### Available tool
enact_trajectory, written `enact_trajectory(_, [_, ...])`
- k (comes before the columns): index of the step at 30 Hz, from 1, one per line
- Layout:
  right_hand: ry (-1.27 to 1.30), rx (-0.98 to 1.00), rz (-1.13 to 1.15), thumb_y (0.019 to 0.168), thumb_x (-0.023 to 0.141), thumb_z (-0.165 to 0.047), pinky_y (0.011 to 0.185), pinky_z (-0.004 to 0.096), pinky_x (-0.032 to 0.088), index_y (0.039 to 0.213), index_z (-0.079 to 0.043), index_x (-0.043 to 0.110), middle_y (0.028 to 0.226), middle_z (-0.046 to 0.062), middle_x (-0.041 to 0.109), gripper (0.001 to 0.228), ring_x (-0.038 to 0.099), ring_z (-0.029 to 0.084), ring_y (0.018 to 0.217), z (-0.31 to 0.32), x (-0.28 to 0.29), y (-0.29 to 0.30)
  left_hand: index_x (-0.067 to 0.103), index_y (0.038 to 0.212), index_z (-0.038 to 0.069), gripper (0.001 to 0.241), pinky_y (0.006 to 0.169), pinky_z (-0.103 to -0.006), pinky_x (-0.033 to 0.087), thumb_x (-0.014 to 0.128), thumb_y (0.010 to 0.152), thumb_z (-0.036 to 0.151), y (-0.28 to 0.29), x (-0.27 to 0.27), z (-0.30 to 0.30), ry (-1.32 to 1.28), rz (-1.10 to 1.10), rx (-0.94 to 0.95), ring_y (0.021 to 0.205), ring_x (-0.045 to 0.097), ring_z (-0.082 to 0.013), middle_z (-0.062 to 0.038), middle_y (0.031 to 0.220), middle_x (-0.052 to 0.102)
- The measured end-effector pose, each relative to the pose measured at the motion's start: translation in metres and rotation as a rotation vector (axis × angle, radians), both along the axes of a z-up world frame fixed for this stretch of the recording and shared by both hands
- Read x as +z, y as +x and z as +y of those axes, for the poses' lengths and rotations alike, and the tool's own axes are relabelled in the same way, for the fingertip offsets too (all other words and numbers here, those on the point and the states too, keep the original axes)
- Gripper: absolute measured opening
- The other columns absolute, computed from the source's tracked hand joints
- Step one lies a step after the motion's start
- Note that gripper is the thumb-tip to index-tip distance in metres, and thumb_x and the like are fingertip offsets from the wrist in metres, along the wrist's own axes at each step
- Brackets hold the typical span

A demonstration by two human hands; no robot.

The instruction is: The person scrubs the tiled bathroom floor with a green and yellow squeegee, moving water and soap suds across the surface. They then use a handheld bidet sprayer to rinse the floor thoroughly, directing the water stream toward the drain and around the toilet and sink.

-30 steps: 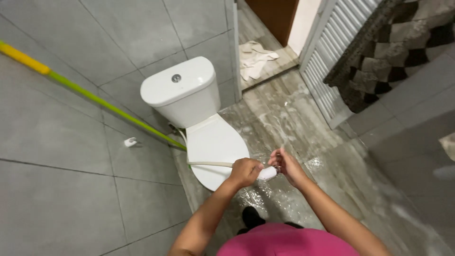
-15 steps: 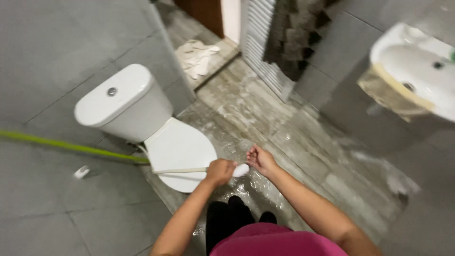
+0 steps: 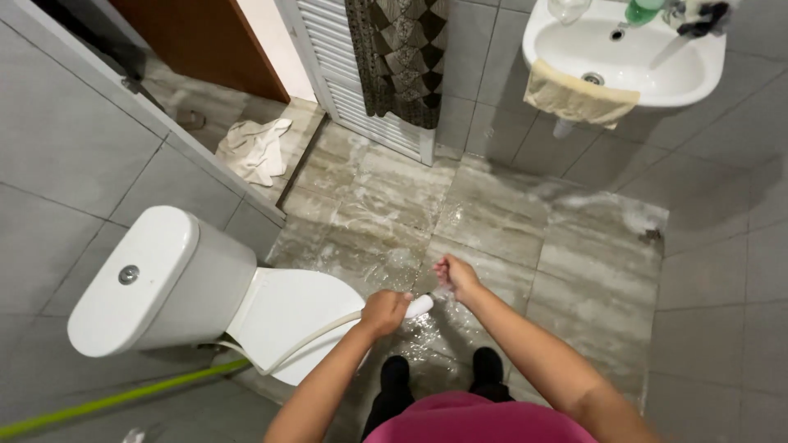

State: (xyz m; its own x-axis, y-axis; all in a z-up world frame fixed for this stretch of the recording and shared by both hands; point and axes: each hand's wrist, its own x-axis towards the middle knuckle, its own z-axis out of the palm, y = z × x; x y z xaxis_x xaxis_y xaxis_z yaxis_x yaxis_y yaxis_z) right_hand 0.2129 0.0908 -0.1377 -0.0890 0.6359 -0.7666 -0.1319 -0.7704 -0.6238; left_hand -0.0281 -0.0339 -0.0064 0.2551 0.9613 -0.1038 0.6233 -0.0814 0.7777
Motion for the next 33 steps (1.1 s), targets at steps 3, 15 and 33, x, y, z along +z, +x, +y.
enact_trajectory(3, [0.033, -0.147, 0.08, 0.1, 0.055, -0.031, 0.061, 0.037, 0.048, 0.086, -0.012, 0.061, 0.08, 0.004, 0.071, 0.025, 0.063, 0.016, 0.068, -0.004, -0.012, 0.003, 0.075, 0.078, 0.008, 0.052, 0.075, -0.0568, 0.049, 0.044, 0.1, 0.043, -0.015, 0.006, 0.005, 0.062, -0.03, -0.079, 0.079, 0.065, -0.047, -0.025, 0.076, 0.068])
enact_trajectory(15, [0.026, -0.35, -0.342, 0.097, 0.055, -0.037, 0.067, 0.038, 0.045, 0.115, -0.022, 0.057, 0.102, -0.001, 0.065, 0.023, 0.058, 0.015, 0.081, -0.078, -0.02, -0.004, 0.076, 0.082, 0.01, 0.06, 0.074, -0.0552, 0.05, 0.039, 0.101, 0.052, -0.051, 0.013, -0.023, -0.133, 0.042, -0.185, 0.081, 0.067, -0.0457, -0.023, 0.08, 0.07])
enact_trajectory(33, [0.14, -0.359, -0.248, 0.099, 0.055, -0.037, 0.075, 0.039, 0.048, 0.123, -0.021, 0.054, 0.112, 0.001, 0.063, 0.029, 0.063, 0.017, 0.088, -0.085, 0.048, -0.014, 0.077, 0.085, 0.005, 0.071, 0.083, -0.0524, 0.052, 0.033, 0.102, 0.058, -0.102, -0.03, 0.009, -0.197, 0.204, 0.151, 0.09, 0.069, -0.0443, -0.024, 0.09, 0.072])
